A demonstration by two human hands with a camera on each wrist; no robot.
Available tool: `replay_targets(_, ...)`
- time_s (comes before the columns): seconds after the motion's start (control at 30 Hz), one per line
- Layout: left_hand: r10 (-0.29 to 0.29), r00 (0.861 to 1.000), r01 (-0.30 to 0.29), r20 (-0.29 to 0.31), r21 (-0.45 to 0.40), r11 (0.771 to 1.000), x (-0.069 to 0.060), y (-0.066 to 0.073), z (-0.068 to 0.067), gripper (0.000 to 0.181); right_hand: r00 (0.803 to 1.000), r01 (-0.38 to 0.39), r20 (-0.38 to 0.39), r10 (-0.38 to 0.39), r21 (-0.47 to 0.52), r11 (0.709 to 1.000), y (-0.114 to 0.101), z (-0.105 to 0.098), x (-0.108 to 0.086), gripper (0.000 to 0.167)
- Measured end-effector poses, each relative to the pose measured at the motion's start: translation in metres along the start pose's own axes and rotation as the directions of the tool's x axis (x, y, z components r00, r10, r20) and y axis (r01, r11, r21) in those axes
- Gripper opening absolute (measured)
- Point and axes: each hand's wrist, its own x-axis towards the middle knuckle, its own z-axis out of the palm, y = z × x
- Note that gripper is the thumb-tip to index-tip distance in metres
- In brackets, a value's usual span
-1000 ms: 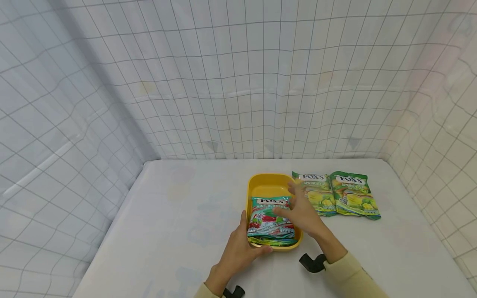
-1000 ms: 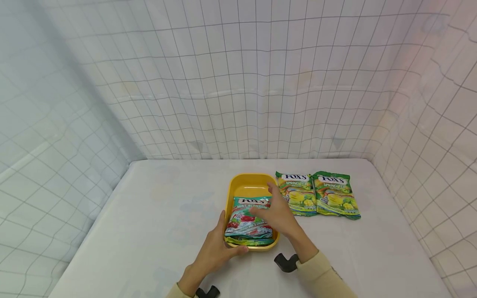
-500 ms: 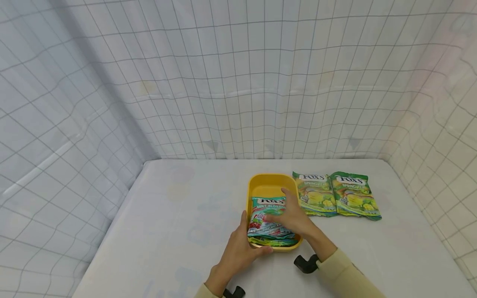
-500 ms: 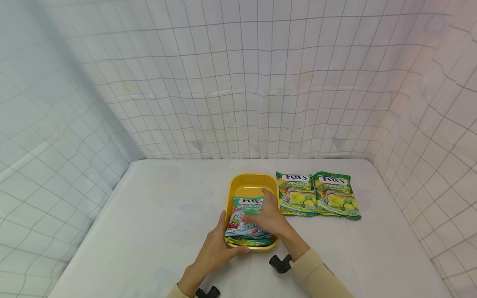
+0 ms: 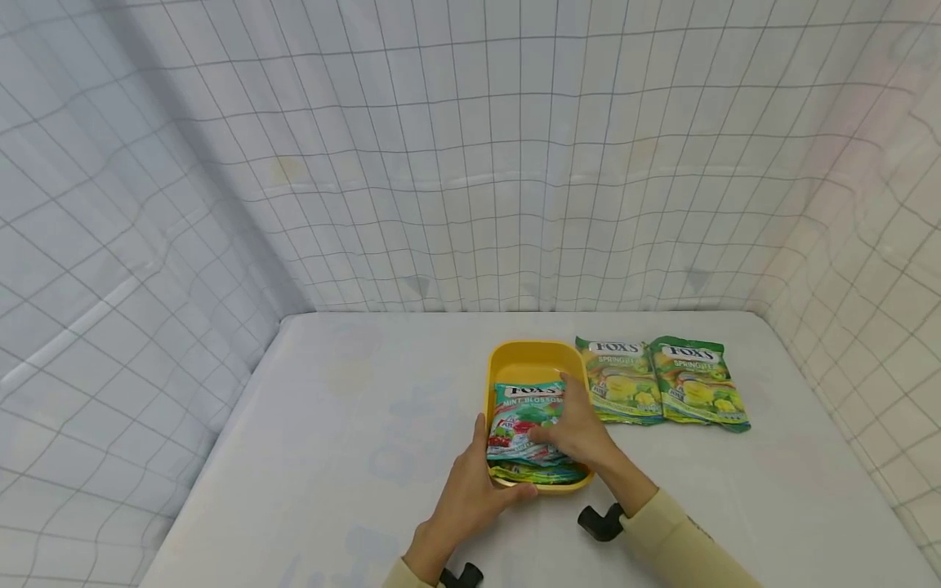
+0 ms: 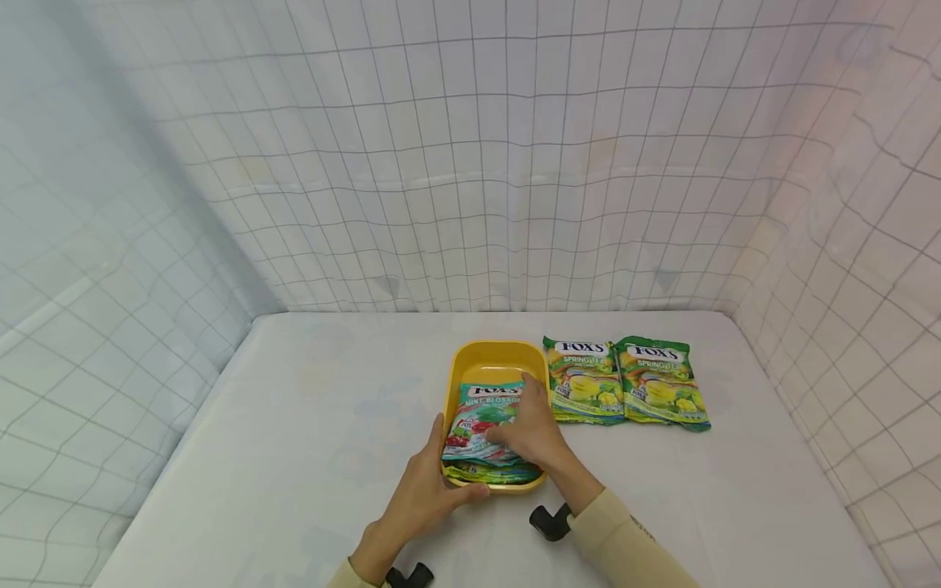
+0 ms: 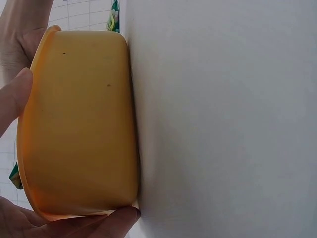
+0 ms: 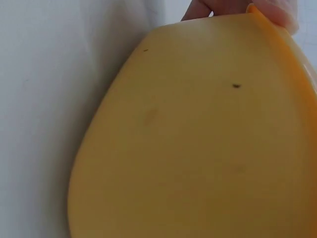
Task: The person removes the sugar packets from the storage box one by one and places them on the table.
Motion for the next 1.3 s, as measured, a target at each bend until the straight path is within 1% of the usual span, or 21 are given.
replay_targets(0.07, 0.002, 1.000, -0.002, -0.001, 0.000, 1.000, 0.0004, -0.0001, 0.0001, 0.128, 0.999, -0.042, -0.008, 0.042, 0.033, 0.999, -0.0015, -0.0008, -0.0009, 0.107)
replay_targets(0.13, -0.003, 1.000, 0.003, 0.000, 0.002, 1.000, 0.0007, 0.0002, 0.0001, 0.128, 0.996, -0.082, -0.015, 0.083, 0.090, 0.993, -0.0022, -0.0014, -0.0014, 0.105)
replay_targets(0.2, -0.003, 1.000, 0.003, -0.001, 0.006, 1.000, 0.0011, 0.0004, 0.0002, 0.128, 0.995, -0.098, -0.021, 0.102, 0.152, 0.983, -0.0020, -0.0014, -0.0012, 0.100)
replay_targets(0.3, -0.003, 1.000, 0.003, -0.003, 0.016, 1.000, 0.0019, -0.0004, 0.0008, 0.128, 0.994, -0.092, -0.036, 0.105, 0.255, 0.963, -0.0004, -0.0004, -0.0012, 0.088)
replay_targets(0.37, -0.003, 1.000, 0.003, -0.003, 0.023, 1.000, 0.0020, -0.0007, 0.0008, 0.128, 0.994, -0.083, -0.049, 0.102, 0.299, 0.950, 0.0002, 0.0007, -0.0017, 0.078)
replay_targets(0.43, 0.000, 1.000, 0.000, -0.004, 0.024, 1.000, 0.0020, -0.0011, 0.0009, 0.128, 0.992, -0.081, -0.063, 0.106, 0.324, 0.943, 0.0005, 0.0019, -0.0025, 0.071)
replay_targets(0.53, 0.006, 1.000, -0.006, -0.007, 0.022, 1.000, 0.0019, -0.0014, 0.0005, 0.129, 0.990, -0.088, -0.075, 0.119, 0.328, 0.941, 0.0004, 0.0031, -0.0027, 0.066)
replay_targets(0.6, 0.011, 1.000, -0.011, -0.008, 0.020, 1.000, 0.0017, -0.0017, 0.0003, 0.129, 0.990, -0.095, -0.069, 0.124, 0.328, 0.940, -0.0007, 0.0027, -0.0029, 0.067)
replay_targets(0.7, 0.021, 1.000, -0.021, -0.011, 0.019, 1.000, 0.0017, -0.0018, 0.0000, 0.128, 0.991, -0.101, -0.047, 0.122, 0.313, 0.944, -0.0018, 0.0011, -0.0022, 0.076)
replay_targets(0.83, 0.029, 0.999, -0.029, -0.016, 0.012, 1.000, 0.0014, -0.0018, 0.0004, 0.127, 0.992, -0.119, 0.002, 0.124, 0.297, 0.947, -0.0018, -0.0001, 0.0000, 0.092)
replay_targets(0.9, 0.028, 1.000, -0.028, -0.014, 0.006, 1.000, 0.0011, -0.0018, 0.0009, 0.127, 0.991, -0.133, 0.019, 0.133, 0.287, 0.949, -0.0017, 0.0000, 0.0011, 0.096)
replay_targets(1.0, 0.024, 1.000, -0.024, -0.011, 0.005, 1.000, 0.0014, -0.0017, 0.0016, 0.127, 0.990, -0.143, 0.023, 0.142, 0.268, 0.953, -0.0006, 0.0001, 0.0019, 0.097)
replay_targets(1.3, 0.030, 0.999, -0.029, -0.022, 0.022, 0.999, 0.0022, -0.0021, 0.0024, 0.128, 0.992, -0.123, 0.058, 0.112, 0.247, 0.961, 0.0007, -0.0028, 0.0047, 0.092)
